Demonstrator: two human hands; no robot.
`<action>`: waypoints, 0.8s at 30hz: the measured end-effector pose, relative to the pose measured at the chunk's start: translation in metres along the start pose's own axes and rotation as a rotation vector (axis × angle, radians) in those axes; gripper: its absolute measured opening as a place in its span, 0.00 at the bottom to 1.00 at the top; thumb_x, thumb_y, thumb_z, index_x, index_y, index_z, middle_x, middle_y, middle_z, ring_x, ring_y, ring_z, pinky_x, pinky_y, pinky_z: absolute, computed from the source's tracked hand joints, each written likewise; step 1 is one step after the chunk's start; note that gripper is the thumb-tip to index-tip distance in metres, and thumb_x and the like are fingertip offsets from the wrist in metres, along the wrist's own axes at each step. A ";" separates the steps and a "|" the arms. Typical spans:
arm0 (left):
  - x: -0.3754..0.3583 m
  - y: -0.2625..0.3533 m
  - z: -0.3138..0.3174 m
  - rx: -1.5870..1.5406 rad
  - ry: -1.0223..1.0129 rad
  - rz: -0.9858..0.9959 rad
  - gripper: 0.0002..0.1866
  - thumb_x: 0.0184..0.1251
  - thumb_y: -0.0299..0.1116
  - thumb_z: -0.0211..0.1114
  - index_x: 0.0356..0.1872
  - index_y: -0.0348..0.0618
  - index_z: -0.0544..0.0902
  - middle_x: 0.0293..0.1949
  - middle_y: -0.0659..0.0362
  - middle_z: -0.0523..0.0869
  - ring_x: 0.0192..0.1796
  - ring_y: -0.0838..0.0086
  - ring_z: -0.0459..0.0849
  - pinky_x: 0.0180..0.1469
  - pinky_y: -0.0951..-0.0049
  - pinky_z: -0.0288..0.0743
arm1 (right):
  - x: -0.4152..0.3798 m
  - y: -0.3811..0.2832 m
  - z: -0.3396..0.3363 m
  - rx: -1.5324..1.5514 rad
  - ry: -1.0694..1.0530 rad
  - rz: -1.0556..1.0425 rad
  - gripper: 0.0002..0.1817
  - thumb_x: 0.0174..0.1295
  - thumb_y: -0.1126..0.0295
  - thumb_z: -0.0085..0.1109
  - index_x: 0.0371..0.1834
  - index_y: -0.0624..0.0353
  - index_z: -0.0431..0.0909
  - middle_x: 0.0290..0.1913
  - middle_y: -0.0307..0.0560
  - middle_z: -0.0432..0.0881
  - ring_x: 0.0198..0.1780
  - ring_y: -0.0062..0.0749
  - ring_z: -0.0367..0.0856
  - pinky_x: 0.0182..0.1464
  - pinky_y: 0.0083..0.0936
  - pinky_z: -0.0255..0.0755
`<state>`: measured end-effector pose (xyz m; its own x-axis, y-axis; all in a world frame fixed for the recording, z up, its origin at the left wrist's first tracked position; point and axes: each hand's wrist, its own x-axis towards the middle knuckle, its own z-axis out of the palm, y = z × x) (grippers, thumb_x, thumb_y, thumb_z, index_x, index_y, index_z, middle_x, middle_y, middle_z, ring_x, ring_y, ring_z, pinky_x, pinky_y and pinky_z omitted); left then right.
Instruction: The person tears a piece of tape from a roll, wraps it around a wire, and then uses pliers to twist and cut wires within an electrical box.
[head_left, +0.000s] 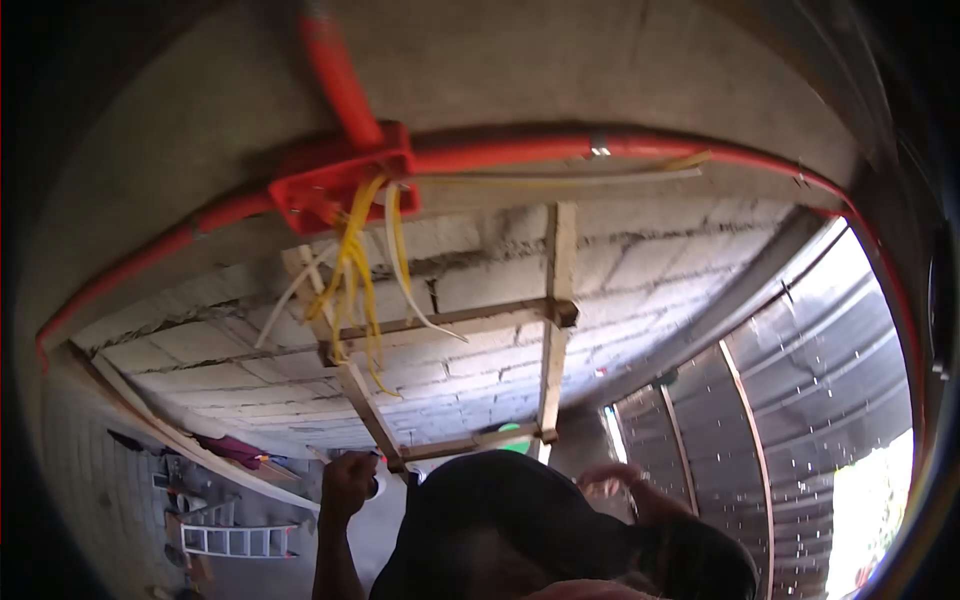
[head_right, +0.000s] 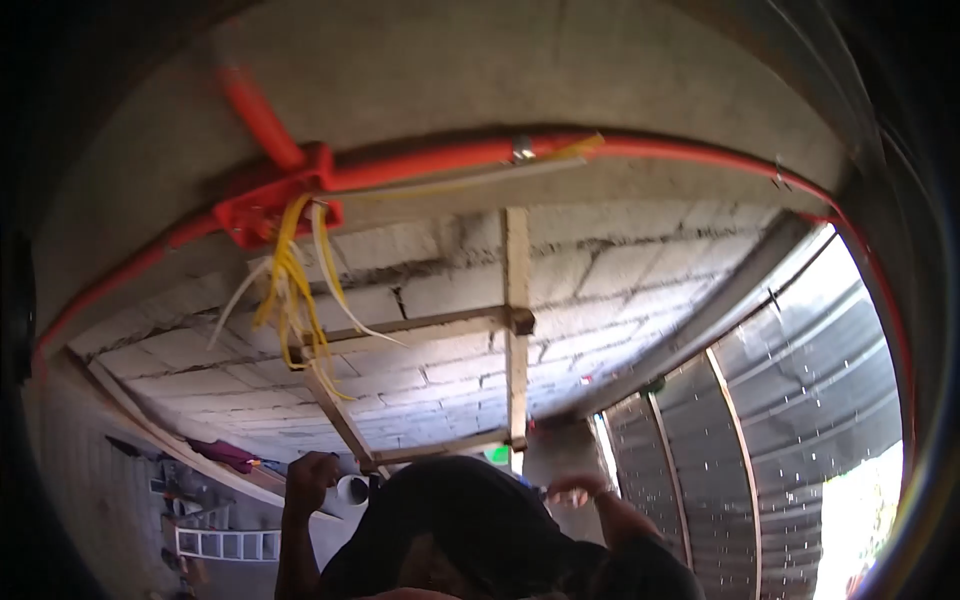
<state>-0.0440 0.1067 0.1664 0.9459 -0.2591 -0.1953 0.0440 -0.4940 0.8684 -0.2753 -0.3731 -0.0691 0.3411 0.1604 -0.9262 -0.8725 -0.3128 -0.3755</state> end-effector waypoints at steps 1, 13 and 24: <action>0.001 -0.001 0.000 0.011 0.000 0.039 0.11 0.63 0.36 0.64 0.33 0.37 0.84 0.21 0.57 0.82 0.24 0.74 0.81 0.31 0.71 0.74 | 0.030 0.017 0.020 -0.150 -0.077 0.106 0.15 0.54 0.57 0.58 0.43 0.48 0.82 0.34 0.39 0.81 0.30 0.27 0.80 0.31 0.31 0.82; 0.018 0.040 0.022 0.015 -0.164 -0.044 0.13 0.64 0.37 0.64 0.38 0.36 0.84 0.27 0.52 0.85 0.29 0.74 0.84 0.36 0.71 0.78 | 0.144 0.051 0.055 -0.558 0.712 -0.358 0.19 0.57 0.51 0.60 0.45 0.49 0.83 0.35 0.39 0.84 0.38 0.28 0.83 0.41 0.27 0.77; 0.027 -0.001 0.039 0.047 -0.114 0.249 0.12 0.64 0.38 0.64 0.33 0.37 0.84 0.23 0.53 0.84 0.27 0.68 0.84 0.33 0.68 0.77 | 0.133 0.035 0.052 -0.365 0.395 -0.176 0.19 0.58 0.51 0.58 0.46 0.48 0.83 0.34 0.39 0.84 0.36 0.29 0.82 0.41 0.27 0.77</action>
<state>-0.0310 0.0675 0.1426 0.8834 -0.4677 -0.0307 -0.2029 -0.4406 0.8745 -0.2788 -0.3136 -0.2033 0.6367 -0.1009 -0.7645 -0.6370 -0.6275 -0.4477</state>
